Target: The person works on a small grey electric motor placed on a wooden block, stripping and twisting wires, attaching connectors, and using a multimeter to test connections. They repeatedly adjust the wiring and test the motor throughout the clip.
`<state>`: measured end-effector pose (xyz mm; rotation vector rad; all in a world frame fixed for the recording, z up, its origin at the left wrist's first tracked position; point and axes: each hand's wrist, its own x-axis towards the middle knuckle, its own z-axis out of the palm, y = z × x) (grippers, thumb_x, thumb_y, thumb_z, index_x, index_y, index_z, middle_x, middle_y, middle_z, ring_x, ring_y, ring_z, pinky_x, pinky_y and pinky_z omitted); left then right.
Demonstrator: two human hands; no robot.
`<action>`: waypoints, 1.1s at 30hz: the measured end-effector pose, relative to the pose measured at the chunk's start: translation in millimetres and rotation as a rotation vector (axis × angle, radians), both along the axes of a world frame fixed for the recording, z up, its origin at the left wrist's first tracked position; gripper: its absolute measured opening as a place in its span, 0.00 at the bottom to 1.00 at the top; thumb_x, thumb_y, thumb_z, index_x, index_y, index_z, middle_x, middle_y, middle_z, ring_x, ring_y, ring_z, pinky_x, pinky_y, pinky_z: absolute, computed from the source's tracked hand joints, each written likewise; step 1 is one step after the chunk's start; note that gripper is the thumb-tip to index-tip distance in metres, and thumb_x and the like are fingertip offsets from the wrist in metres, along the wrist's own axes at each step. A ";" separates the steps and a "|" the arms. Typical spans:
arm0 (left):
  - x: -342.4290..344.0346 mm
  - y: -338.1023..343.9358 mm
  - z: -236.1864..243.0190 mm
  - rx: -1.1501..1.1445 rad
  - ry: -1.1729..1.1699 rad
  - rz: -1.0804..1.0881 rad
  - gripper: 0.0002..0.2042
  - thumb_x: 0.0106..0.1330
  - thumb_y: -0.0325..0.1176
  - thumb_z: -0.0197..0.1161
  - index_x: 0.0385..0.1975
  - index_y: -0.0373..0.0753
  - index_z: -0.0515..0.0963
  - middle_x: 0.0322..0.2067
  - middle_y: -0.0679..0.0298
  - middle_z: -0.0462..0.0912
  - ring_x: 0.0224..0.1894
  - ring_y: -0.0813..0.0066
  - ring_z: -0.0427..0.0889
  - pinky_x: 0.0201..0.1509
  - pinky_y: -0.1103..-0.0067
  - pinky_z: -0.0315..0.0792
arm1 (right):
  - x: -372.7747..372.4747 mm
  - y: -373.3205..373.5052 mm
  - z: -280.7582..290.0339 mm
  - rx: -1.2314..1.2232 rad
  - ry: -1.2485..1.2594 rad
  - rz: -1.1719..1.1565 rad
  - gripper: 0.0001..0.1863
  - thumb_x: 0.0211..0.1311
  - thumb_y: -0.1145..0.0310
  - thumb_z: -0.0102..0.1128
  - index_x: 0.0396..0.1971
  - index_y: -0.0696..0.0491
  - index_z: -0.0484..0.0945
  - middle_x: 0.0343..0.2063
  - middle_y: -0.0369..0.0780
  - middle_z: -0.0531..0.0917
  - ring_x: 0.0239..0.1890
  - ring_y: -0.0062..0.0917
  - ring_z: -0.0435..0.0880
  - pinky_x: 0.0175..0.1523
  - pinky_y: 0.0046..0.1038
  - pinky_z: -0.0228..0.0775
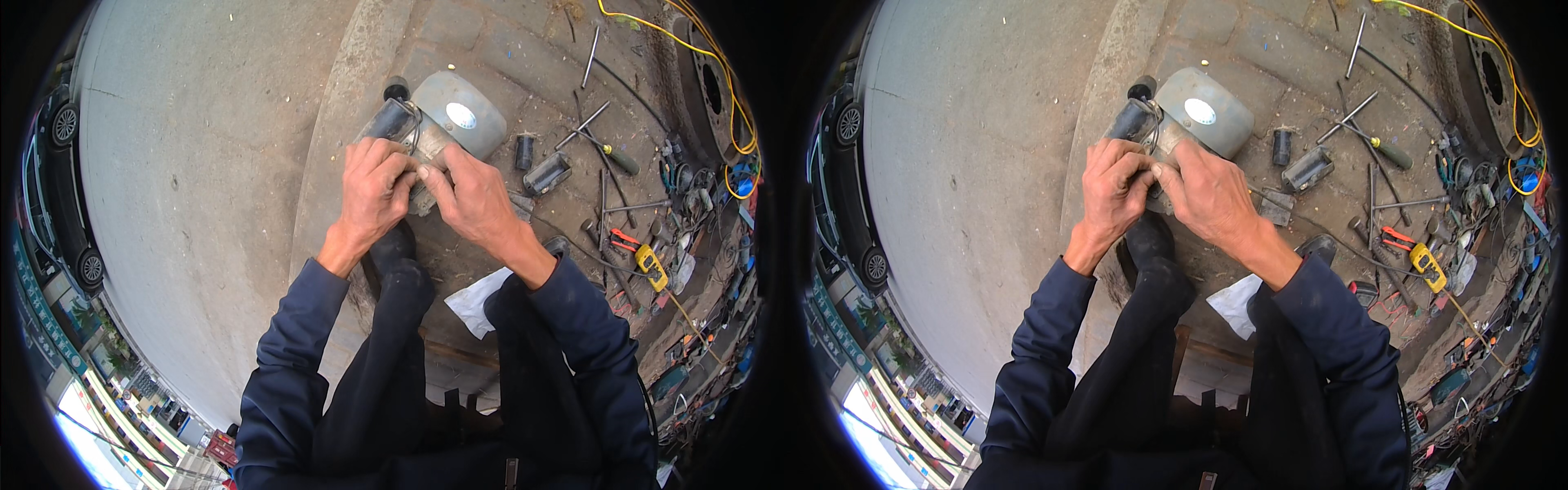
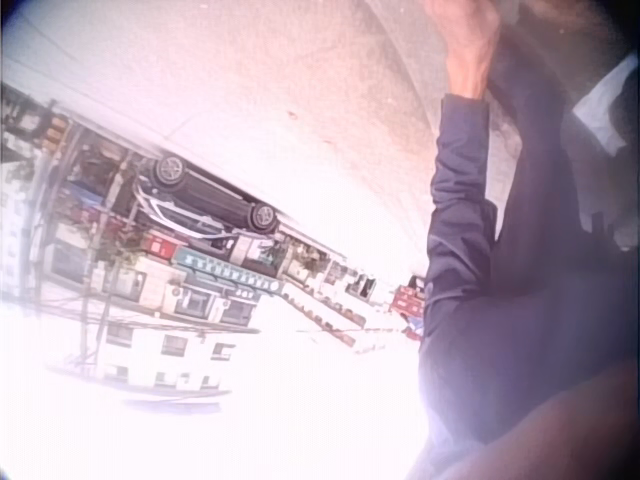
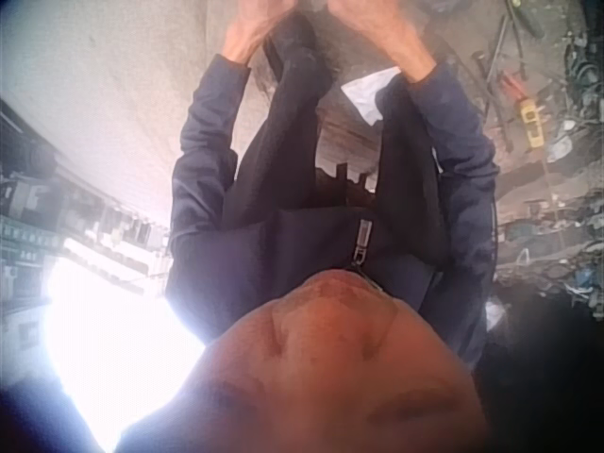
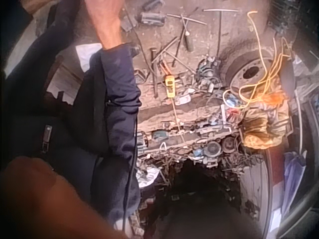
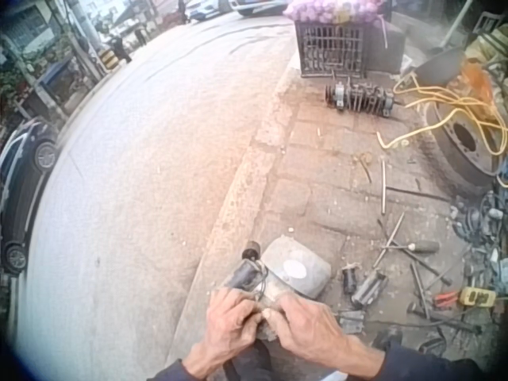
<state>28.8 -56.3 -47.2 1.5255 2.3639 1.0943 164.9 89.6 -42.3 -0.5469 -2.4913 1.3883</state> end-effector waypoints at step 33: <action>-2.5 3.5 3.2 -0.025 -0.053 -0.034 0.09 0.55 0.20 0.76 0.34 0.40 0.87 0.38 0.63 0.86 0.43 0.60 0.82 0.52 0.68 0.69 | 3.9 -10.0 -4.9 0.070 0.137 -0.046 0.10 0.63 0.77 0.65 0.39 0.60 0.73 0.33 0.53 0.83 0.39 0.54 0.86 0.44 0.50 0.78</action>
